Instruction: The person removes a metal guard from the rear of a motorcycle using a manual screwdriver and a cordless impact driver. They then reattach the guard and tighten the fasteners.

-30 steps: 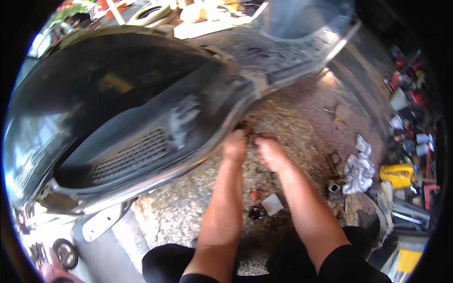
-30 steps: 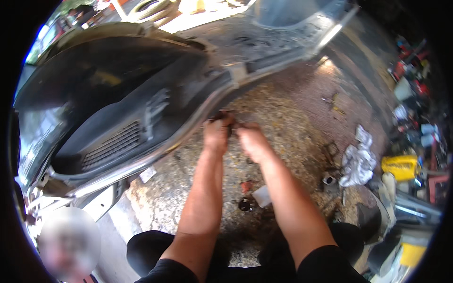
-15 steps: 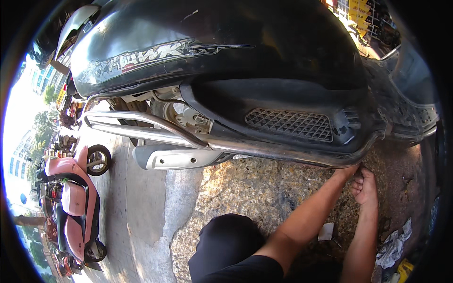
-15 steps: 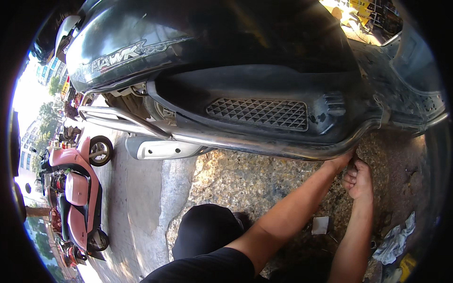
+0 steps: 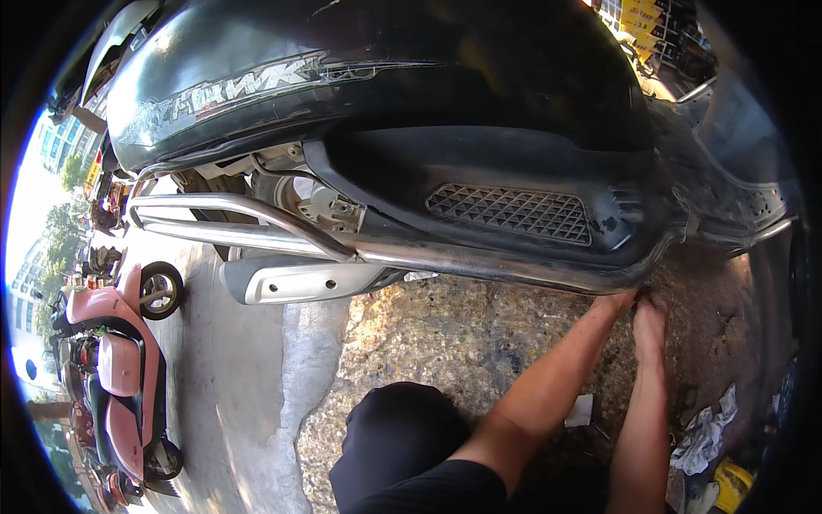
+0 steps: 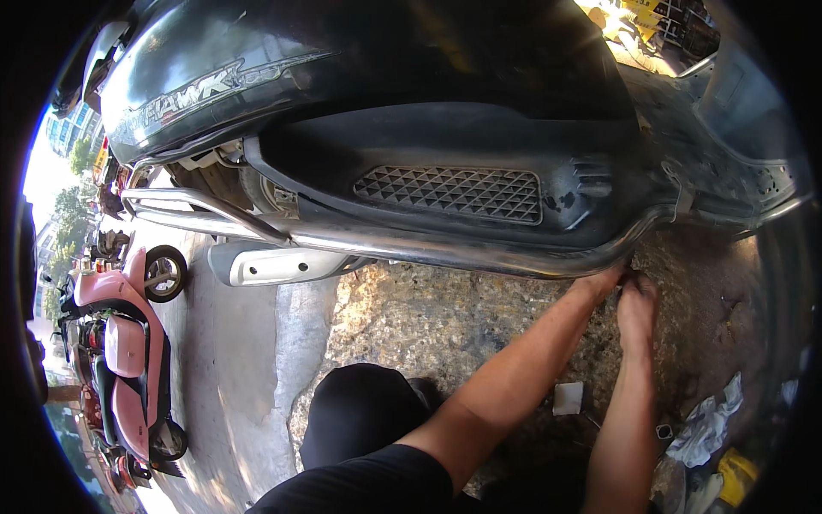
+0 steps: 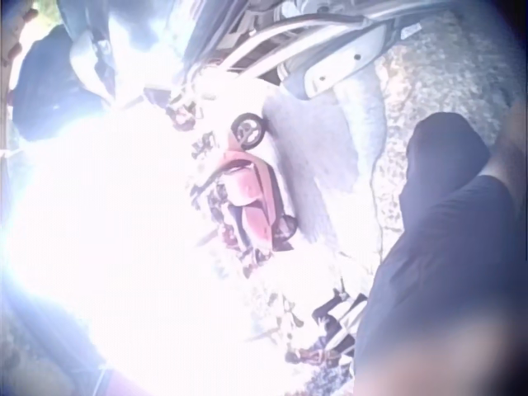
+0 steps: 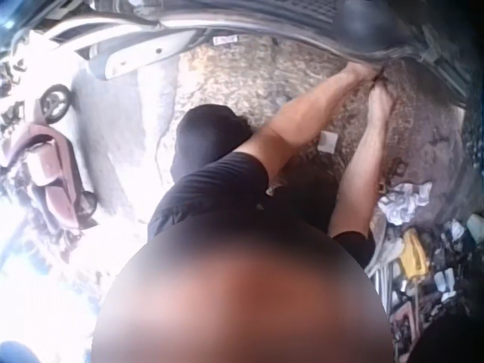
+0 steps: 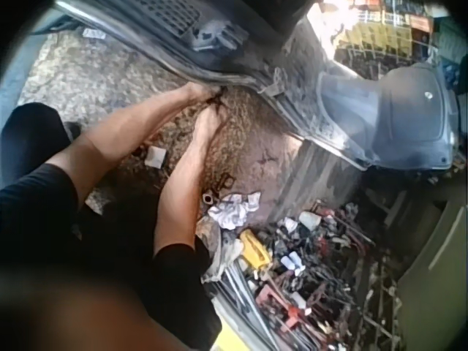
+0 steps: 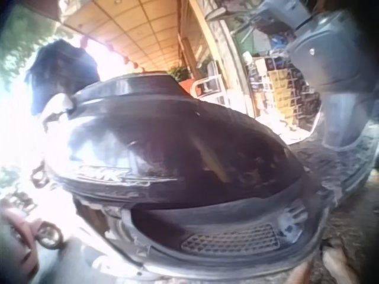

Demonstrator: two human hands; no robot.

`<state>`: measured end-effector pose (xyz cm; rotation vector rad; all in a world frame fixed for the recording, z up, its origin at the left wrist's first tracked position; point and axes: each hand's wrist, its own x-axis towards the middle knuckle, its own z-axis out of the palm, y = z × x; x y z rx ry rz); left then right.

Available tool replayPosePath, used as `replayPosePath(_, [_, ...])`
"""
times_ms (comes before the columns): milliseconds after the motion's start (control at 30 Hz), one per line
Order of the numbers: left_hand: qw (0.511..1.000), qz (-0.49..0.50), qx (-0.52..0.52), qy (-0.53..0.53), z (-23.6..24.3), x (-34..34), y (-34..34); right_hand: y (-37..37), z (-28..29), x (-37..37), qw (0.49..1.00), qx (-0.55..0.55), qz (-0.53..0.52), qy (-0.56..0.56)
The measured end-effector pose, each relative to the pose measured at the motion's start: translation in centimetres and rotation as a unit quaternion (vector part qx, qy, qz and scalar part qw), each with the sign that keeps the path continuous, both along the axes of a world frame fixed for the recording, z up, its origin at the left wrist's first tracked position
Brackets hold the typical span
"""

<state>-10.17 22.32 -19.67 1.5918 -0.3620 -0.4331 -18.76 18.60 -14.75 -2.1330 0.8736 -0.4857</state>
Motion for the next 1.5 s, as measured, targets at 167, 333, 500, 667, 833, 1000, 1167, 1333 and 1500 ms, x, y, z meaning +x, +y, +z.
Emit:
replayPosePath(167, [0.998,0.026,0.053,-0.025,1.1,-0.6,0.4,0.1,0.4,-0.1,0.994,0.097,0.049,-0.026])
replayPosePath(333, [0.997,-0.004,-0.016,0.074,0.6,-0.1,0.9,-2.1,1.1,-0.7,0.813,0.581,-0.005,-0.030])
replayPosePath(500, [0.990,0.005,-0.095,0.102,-0.4,0.0,-0.5,-0.5,-1.1,0.2,0.998,0.000,0.029,-0.061])
replayPosePath(667, [0.992,0.003,-0.079,0.094,-0.5,0.0,-0.1,-1.6,1.0,-0.5,0.779,0.625,-0.031,-0.041])
replayPosePath(833, [0.993,0.002,-0.074,0.087,0.2,0.3,0.5,0.4,0.5,0.3,0.997,0.073,0.008,0.012])
replayPosePath(1000, [0.994,0.007,-0.073,0.079,0.7,0.1,0.5,0.4,-0.3,0.5,0.996,-0.085,0.012,0.033])
replayPosePath(1167, [0.995,0.012,-0.072,0.070,0.8,0.0,1.0,-1.6,1.9,-0.1,0.770,0.638,-0.021,-0.022])
replayPosePath(1333, [0.995,0.018,-0.079,0.054,1.0,0.1,0.9,1.5,1.9,0.9,0.999,0.039,-0.010,0.006])
replayPosePath(1500, [0.946,-0.069,-0.157,0.274,2.5,1.0,2.4,1.9,2.4,0.9,0.986,-0.128,-0.041,0.099])
